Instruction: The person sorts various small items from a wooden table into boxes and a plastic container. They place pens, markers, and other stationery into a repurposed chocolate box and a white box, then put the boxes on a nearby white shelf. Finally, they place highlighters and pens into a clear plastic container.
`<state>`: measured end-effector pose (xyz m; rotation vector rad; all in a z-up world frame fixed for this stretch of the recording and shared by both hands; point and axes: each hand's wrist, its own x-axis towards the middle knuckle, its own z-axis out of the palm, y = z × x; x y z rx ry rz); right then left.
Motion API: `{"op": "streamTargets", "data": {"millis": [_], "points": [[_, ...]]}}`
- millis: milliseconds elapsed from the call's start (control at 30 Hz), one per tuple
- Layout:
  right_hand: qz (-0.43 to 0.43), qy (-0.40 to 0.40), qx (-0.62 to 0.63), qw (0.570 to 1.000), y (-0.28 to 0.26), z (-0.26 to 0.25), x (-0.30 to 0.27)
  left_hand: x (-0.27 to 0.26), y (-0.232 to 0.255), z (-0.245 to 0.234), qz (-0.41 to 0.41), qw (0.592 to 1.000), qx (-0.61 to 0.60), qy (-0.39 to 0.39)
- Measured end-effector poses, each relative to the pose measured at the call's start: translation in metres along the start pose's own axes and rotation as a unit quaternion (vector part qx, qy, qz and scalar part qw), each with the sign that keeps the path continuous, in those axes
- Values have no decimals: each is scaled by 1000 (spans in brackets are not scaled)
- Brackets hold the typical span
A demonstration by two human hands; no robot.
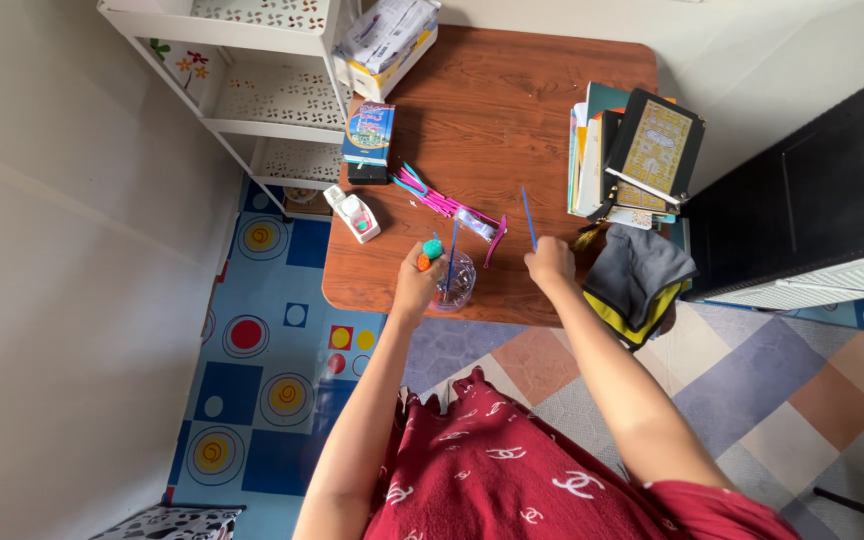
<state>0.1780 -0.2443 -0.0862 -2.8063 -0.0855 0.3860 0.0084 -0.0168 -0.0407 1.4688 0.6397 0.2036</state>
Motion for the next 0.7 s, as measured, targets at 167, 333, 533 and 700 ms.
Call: {"op": "streamTargets", "data": {"millis": [167,333,533,700], "points": [[-117,-27,370,921,-68,-68,-79,11,-19,1,-1,1000,-7,-3],[-211,-48,380,899,-110,-72,-109,13,-26,5,8,1000,-26,-7],[-274,-28,307,911,-132,-64,-120,15,-30,1,12,1000,-15,-7],[-307,59,175,934,-134,-50,-133,14,-30,-1,16,1000,-7,-10]]}}
